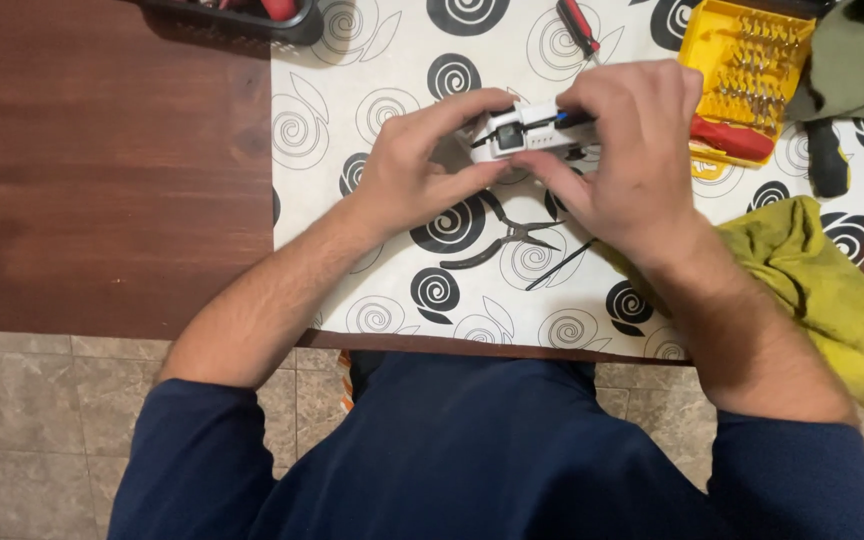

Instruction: Reassembling a game controller by aligning and snapping the shell pieces together.

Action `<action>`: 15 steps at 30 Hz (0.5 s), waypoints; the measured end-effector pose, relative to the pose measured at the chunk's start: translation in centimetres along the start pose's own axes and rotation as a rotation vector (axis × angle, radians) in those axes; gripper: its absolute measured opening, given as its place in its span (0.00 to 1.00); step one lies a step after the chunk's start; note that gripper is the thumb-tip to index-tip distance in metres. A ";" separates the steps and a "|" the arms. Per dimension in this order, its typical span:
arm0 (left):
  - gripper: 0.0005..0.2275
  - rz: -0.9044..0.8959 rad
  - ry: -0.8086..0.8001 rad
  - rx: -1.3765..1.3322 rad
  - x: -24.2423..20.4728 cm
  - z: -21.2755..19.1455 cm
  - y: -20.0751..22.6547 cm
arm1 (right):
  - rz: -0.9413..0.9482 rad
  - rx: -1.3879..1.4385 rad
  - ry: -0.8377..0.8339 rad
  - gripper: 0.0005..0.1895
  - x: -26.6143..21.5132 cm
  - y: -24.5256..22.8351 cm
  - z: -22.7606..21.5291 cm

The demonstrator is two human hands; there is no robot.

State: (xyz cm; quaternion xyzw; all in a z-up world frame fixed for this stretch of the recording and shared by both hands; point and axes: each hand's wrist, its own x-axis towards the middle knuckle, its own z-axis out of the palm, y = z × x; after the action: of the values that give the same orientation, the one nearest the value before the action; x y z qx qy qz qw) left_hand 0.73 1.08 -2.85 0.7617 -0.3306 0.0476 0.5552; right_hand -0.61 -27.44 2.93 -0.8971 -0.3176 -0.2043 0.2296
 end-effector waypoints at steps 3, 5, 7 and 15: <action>0.26 -0.010 0.026 -0.038 -0.1 0.2 -0.4 | 0.087 0.223 -0.144 0.52 0.9 2.0 -2.2; 0.26 -0.037 0.029 -0.085 0.0 -0.1 0.3 | 0.175 0.334 -0.243 0.58 0.9 2.3 -4.0; 0.27 -0.049 0.033 -0.133 0.6 -0.4 0.8 | 0.256 0.433 -0.338 0.67 0.9 3.0 -4.8; 0.20 -0.817 0.192 -0.619 2.3 -0.2 0.9 | 0.762 0.918 -0.284 0.40 -0.2 3.9 -3.0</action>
State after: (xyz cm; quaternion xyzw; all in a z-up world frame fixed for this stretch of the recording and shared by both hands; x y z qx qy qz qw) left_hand 2.15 0.10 -1.03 0.6209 0.0473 -0.2033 0.7555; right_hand 1.18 -31.82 4.20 -0.7754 -0.0574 0.1713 0.6051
